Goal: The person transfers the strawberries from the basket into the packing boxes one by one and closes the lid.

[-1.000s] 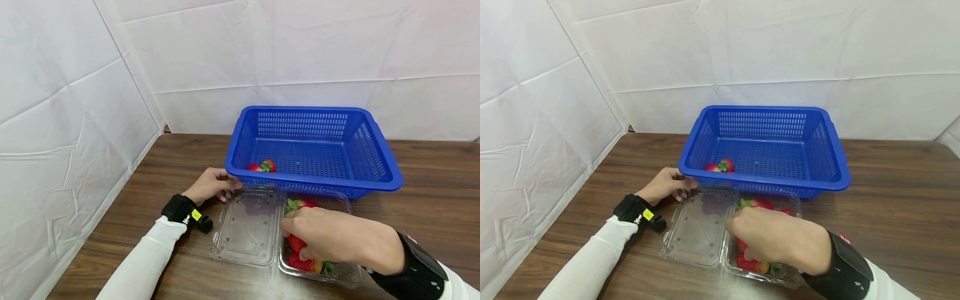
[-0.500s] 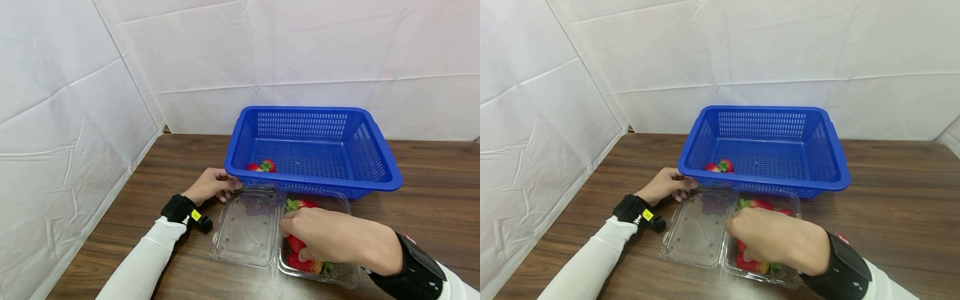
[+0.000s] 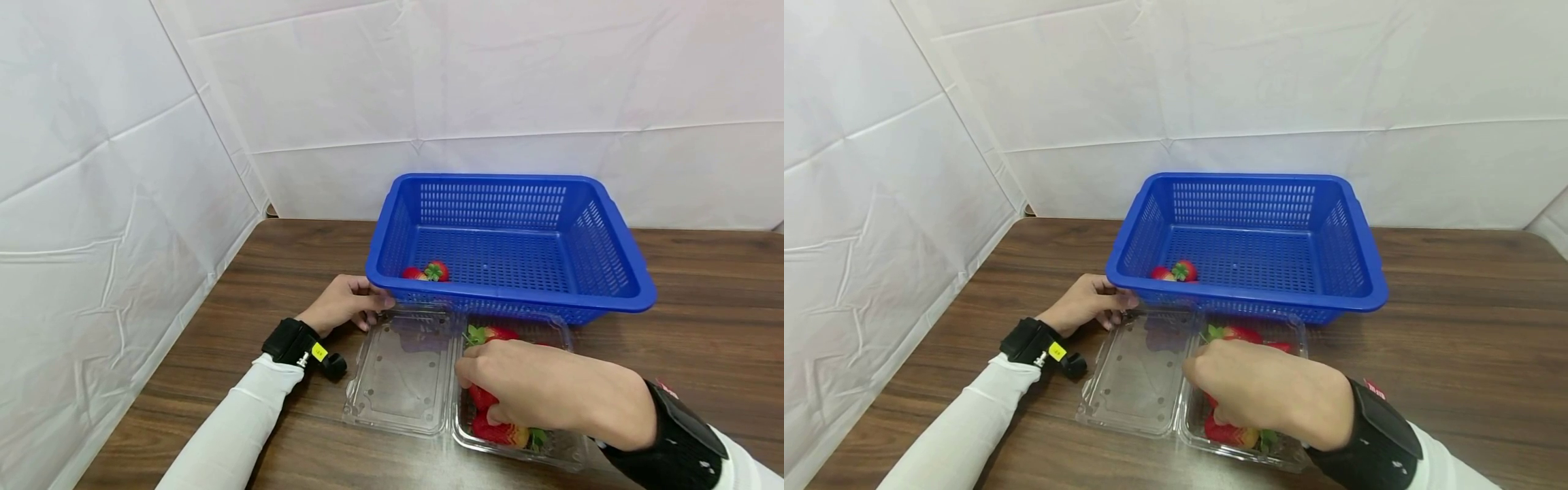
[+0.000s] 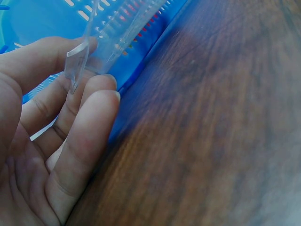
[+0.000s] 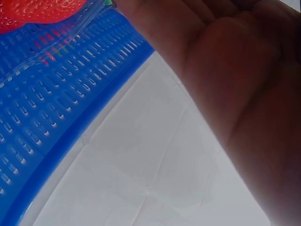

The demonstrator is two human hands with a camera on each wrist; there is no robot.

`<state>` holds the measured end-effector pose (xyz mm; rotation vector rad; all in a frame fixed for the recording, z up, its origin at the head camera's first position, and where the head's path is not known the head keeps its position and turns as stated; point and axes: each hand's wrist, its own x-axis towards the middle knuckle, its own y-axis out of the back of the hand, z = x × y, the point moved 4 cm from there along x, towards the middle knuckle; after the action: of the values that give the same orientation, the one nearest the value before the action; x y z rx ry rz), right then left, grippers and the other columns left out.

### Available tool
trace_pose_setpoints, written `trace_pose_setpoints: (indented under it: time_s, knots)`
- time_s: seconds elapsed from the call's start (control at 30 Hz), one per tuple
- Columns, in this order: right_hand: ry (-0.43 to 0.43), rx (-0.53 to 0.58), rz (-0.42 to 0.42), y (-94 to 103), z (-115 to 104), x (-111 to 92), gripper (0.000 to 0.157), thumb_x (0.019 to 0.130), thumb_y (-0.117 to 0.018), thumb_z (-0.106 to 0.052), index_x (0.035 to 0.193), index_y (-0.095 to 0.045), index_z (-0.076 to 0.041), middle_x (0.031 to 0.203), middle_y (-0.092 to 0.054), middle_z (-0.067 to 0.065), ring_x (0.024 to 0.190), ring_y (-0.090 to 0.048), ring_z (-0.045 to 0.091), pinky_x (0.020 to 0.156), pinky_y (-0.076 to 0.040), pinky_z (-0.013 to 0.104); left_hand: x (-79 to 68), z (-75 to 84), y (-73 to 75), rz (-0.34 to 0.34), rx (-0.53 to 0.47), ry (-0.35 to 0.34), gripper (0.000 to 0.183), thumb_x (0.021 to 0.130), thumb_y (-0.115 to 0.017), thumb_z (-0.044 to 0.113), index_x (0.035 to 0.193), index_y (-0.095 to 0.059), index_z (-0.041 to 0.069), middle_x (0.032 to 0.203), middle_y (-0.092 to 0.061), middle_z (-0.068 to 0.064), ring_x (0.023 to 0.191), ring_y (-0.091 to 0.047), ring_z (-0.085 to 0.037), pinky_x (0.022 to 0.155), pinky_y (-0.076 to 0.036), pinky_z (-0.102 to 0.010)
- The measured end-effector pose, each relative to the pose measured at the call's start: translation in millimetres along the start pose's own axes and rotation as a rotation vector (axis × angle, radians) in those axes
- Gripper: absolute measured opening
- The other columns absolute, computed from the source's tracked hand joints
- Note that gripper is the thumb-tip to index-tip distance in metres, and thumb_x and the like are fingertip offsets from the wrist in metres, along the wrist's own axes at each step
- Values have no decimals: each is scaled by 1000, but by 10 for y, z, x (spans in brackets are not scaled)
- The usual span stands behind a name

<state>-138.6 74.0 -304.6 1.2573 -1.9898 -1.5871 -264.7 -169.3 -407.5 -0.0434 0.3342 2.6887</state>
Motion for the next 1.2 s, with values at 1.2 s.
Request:
trace_pose_setpoints:
  time_s: [1.2]
  knots:
    - [144,-41,346,569,39,-96,32,85,-75,-17,115,-63,-13,111,-64,1,83,-62,7,68,-58,27,6,-3,5,-8,0,-5,25,84,-75,22,101,-71,4,80,-68,-10,62,-63,-22,50,-58,-28]
